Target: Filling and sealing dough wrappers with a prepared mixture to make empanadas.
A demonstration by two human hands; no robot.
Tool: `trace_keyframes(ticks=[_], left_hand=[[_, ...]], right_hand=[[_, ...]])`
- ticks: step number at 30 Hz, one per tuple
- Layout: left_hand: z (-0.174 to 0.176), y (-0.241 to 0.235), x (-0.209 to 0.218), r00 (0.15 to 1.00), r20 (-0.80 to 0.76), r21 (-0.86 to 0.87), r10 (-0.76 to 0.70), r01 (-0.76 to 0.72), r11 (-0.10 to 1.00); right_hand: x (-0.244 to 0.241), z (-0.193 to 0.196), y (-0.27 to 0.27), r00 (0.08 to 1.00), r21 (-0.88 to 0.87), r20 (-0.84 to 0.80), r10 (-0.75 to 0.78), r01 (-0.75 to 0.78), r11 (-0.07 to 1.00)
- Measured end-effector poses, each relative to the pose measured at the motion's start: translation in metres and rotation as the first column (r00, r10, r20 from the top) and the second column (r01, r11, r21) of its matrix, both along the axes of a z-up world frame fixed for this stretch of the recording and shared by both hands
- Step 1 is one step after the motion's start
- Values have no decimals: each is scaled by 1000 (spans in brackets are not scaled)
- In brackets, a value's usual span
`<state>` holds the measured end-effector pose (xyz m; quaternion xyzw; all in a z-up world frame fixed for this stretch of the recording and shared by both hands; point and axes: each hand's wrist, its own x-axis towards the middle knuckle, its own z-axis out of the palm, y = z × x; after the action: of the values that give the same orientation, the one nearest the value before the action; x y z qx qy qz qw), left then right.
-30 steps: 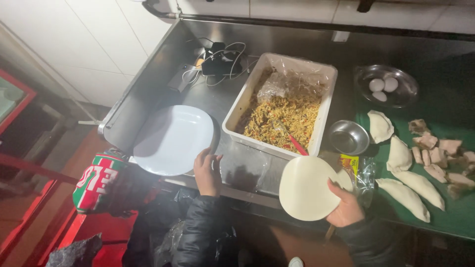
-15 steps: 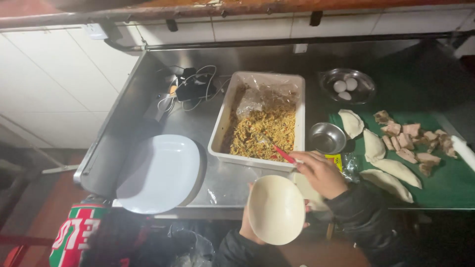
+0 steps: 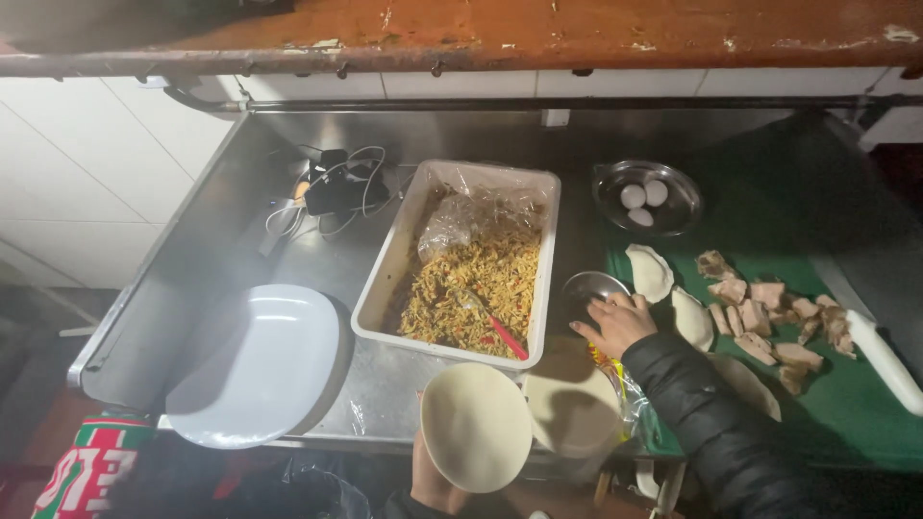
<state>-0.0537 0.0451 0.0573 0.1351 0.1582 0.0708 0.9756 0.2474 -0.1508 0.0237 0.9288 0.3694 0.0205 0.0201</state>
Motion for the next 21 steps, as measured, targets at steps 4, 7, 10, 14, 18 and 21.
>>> trace_keyframes(ticks=[4, 7, 10, 14, 18, 21], left_hand=[[17, -10, 22, 993, 109, 65, -51, 44, 997], [9, -15, 34, 993, 114, 89, -18, 7, 996], [3, -25, 47, 995, 104, 111, -4, -7, 994], [-8, -37, 65, 995, 94, 156, -10, -5, 988], [-16, -31, 71, 991, 133, 95, -33, 20, 995], [-33, -12, 63, 985, 173, 132, -22, -1, 991]], right_hand=[[7, 14, 2, 999, -330, -45, -3, -12, 944], [19, 0, -10, 976, 283, 120, 182, -210, 936], [-27, 64, -6, 897, 529, 102, 431, -416, 740], [-103, 115, 19, 695, 596, 73, 715, -605, 528], [-141, 121, 26, 573, 555, 74, 816, -704, 444], [-153, 97, 13, 481, 515, 62, 875, -766, 385]])
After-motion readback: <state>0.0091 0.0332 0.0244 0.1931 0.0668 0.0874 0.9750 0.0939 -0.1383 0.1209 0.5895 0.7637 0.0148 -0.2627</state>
